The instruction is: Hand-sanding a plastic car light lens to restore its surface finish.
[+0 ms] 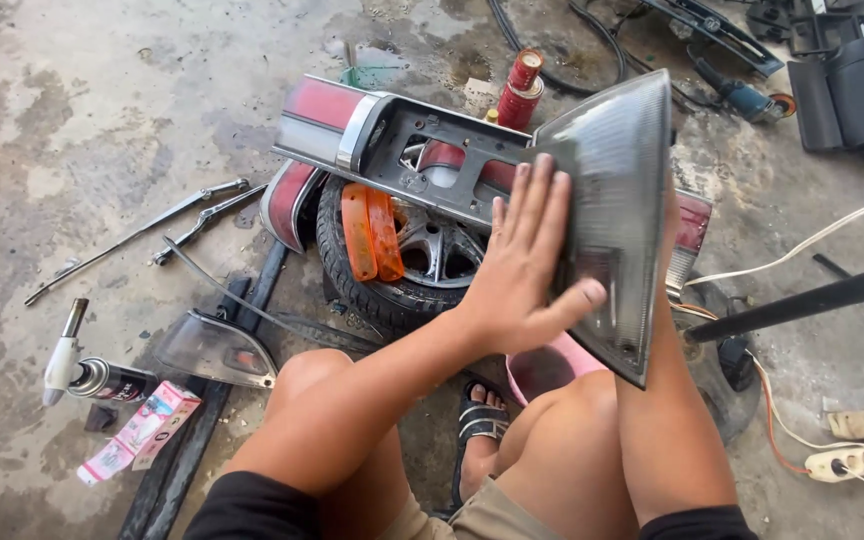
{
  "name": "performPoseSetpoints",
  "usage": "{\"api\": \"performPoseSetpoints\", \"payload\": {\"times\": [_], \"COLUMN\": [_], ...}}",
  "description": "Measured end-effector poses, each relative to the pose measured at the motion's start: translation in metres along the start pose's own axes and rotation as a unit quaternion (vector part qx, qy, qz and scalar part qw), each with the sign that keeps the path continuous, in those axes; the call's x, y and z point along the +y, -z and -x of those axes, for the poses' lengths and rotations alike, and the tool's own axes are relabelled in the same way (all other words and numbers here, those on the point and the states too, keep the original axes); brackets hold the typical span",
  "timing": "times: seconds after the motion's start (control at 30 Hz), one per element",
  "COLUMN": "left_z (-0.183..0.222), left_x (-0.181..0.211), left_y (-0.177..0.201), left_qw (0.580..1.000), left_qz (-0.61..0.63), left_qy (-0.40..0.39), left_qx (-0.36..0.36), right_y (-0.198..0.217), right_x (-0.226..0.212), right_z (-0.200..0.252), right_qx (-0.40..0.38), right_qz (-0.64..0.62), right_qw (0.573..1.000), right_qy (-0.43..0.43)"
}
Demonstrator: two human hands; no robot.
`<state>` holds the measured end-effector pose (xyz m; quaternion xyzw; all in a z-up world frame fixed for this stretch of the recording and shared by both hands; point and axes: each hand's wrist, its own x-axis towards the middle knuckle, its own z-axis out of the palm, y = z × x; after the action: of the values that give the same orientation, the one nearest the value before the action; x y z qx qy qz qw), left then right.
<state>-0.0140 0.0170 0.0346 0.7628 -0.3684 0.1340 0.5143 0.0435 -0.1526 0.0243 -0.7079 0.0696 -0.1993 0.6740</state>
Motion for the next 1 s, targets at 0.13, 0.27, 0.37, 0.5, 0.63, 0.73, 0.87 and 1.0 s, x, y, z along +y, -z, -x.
{"api": "performPoseSetpoints", "payload": {"times": [0.13,0.27,0.37,0.5,0.63,0.73,0.87,1.0], "left_z": [-0.008,-0.029,-0.012,-0.028,-0.02,-0.018,-0.02,-0.025], "left_x": [0.005,-0.011,0.002,-0.011,0.002,-0.002,-0.009,-0.008], "left_y": [0.01,0.034,0.02,0.023,0.023,0.02,0.039,0.045], "left_qw": [0.984,0.996,0.995,0.985,0.993,0.979,0.983,0.955], "left_qz": [-0.177,-0.084,-0.092,-0.157,-0.108,-0.165,-0.138,-0.197], "left_qy": [-0.032,-0.009,-0.037,-0.038,-0.02,-0.048,-0.072,-0.143], "left_qx": [-0.019,0.028,-0.009,-0.059,-0.031,-0.109,-0.096,-0.171], "right_y": [0.001,-0.009,0.004,-0.007,-0.015,-0.006,0.015,0.024], "right_x": [-0.003,-0.019,-0.007,-0.039,-0.036,-0.016,0.054,0.04], "right_z": [0.005,0.014,-0.002,0.009,0.013,0.007,-0.044,-0.038], "right_qx": [0.009,0.001,-0.028,-0.017,-0.045,-0.031,-0.053,-0.039], "right_qz": [-0.077,-0.126,-0.13,-0.148,-0.1,-0.316,0.09,0.066], "right_qw": [0.996,0.988,0.988,0.981,0.99,0.906,0.976,0.978], "right_qy": [-0.035,-0.092,-0.083,-0.127,-0.087,-0.279,-0.193,-0.196]}}
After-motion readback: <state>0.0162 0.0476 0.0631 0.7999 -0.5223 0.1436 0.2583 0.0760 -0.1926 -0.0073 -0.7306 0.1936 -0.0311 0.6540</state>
